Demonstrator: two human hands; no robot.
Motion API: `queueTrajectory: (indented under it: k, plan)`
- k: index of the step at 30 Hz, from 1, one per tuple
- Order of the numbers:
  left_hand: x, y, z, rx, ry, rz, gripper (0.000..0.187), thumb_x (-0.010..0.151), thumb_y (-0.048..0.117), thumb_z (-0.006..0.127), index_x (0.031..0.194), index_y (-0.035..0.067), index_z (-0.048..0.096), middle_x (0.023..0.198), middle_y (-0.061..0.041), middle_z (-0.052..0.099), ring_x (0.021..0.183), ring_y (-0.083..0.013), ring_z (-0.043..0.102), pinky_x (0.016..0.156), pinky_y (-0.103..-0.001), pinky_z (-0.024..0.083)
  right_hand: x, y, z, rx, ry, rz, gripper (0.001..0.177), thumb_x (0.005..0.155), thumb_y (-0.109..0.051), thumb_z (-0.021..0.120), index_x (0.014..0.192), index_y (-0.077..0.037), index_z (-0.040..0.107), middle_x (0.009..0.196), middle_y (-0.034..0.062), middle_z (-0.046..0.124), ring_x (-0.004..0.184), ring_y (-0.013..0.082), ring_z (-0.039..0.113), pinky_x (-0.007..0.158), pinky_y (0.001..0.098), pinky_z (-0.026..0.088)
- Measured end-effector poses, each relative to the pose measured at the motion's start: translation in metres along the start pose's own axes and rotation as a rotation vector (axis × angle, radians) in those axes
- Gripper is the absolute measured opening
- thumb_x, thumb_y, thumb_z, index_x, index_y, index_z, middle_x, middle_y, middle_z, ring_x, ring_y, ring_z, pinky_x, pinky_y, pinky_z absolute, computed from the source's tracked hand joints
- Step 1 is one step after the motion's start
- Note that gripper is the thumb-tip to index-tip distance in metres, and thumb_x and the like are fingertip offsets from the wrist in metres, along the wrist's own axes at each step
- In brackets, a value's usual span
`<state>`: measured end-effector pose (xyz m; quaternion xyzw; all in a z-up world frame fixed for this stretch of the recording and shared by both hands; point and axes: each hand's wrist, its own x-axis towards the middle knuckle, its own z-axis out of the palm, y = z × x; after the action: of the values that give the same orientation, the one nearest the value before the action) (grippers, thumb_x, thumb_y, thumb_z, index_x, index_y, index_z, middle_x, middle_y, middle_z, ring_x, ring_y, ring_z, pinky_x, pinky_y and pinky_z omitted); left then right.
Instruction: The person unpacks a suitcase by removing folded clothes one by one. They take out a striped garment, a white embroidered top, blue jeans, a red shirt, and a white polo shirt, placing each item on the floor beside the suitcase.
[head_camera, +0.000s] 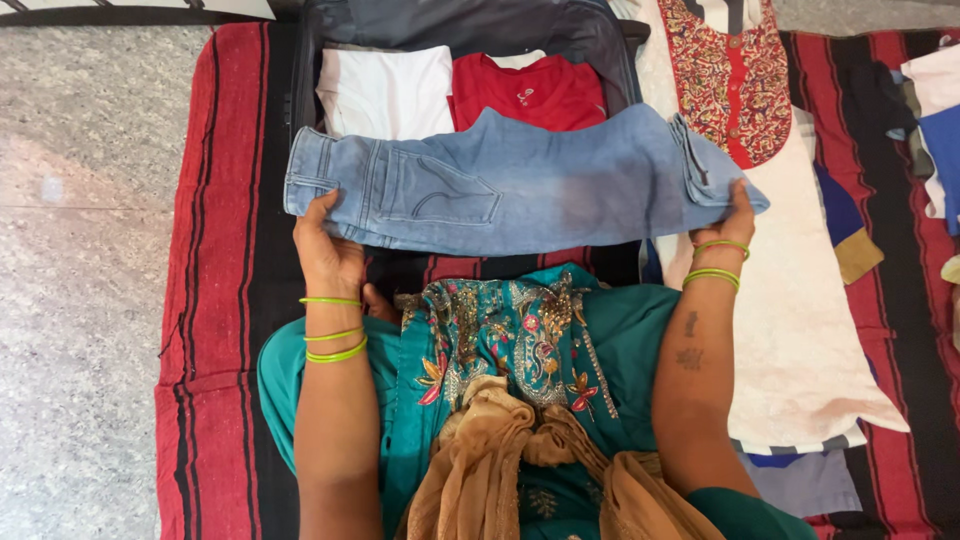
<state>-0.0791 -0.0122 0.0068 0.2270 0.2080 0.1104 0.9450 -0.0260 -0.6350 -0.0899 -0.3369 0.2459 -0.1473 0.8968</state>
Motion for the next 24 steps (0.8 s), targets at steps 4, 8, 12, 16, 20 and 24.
queueTrajectory:
  k: [4, 8, 12, 16, 20, 24]
  plan:
    - [0.002, -0.001, -0.004, 0.003, -0.011, 0.004, 0.03, 0.083, -0.005, 0.067, 0.113, 0.001, 0.064, 0.109, -0.009, 0.069, 0.101, -0.026, 0.069, 0.089, -0.042, 0.061, 0.004, 0.005, -0.001, -0.12, 0.147, 0.097, 0.029, 0.096, -0.024, 0.072, 0.12, -0.009, 0.066, 0.12, 0.0107, 0.072, 0.109, 0.0327, 0.069, 0.095, 0.0521, 0.055]
    - [0.004, -0.015, -0.01, 0.123, 0.025, 0.091, 0.036, 0.085, -0.011, 0.073, 0.117, 0.0, 0.06, 0.108, -0.012, 0.068, 0.1, -0.0257, 0.068, 0.088, -0.039, 0.059, 0.004, 0.004, -0.003, -0.036, 0.125, -0.03, 0.032, 0.084, -0.004, 0.063, 0.116, 0.001, 0.066, 0.114, 0.0165, 0.072, 0.107, 0.0376, 0.07, 0.098, 0.0534, 0.055]
    - [0.003, -0.026, -0.013, 0.16, 0.003, 0.142, 0.045, 0.083, -0.015, 0.072, 0.123, 0.0, 0.06, 0.11, -0.01, 0.066, 0.099, -0.0248, 0.066, 0.086, -0.038, 0.059, 0.001, 0.003, 0.001, 0.25, -0.086, -0.041, 0.036, 0.084, -0.002, 0.06, 0.119, 0.007, 0.063, 0.123, 0.023, 0.071, 0.116, 0.0406, 0.07, 0.11, 0.0553, 0.055]
    - [0.004, -0.018, -0.012, 0.024, -0.029, 0.042, 0.043, 0.08, -0.014, 0.064, 0.12, 0.0, 0.06, 0.111, -0.012, 0.067, 0.101, -0.0282, 0.069, 0.088, -0.044, 0.062, -0.011, 0.003, 0.015, 0.289, -0.108, -0.093, 0.038, 0.086, -0.003, 0.064, 0.123, 0.004, 0.062, 0.126, 0.0203, 0.069, 0.121, 0.04, 0.067, 0.114, 0.0561, 0.052]
    - [0.002, -0.008, -0.007, -0.11, -0.12, -0.072, 0.039, 0.084, -0.01, 0.061, 0.121, -0.001, 0.061, 0.116, -0.014, 0.068, 0.109, -0.0319, 0.068, 0.097, -0.05, 0.059, -0.033, -0.006, 0.032, 0.306, -0.228, -0.138, 0.046, 0.084, -0.003, 0.064, 0.129, 0.003, 0.059, 0.132, 0.0191, 0.066, 0.128, 0.0395, 0.063, 0.119, 0.0574, 0.048]
    - [-0.004, 0.004, 0.006, -0.263, -0.149, -0.153, 0.039, 0.087, -0.009, 0.063, 0.125, -0.003, 0.06, 0.125, -0.018, 0.066, 0.117, -0.0364, 0.067, 0.109, -0.056, 0.053, -0.057, -0.018, 0.043, 0.371, -0.315, -0.154, 0.049, 0.084, -0.004, 0.064, 0.133, 0.005, 0.058, 0.137, 0.0213, 0.064, 0.133, 0.0402, 0.06, 0.123, 0.0571, 0.046]
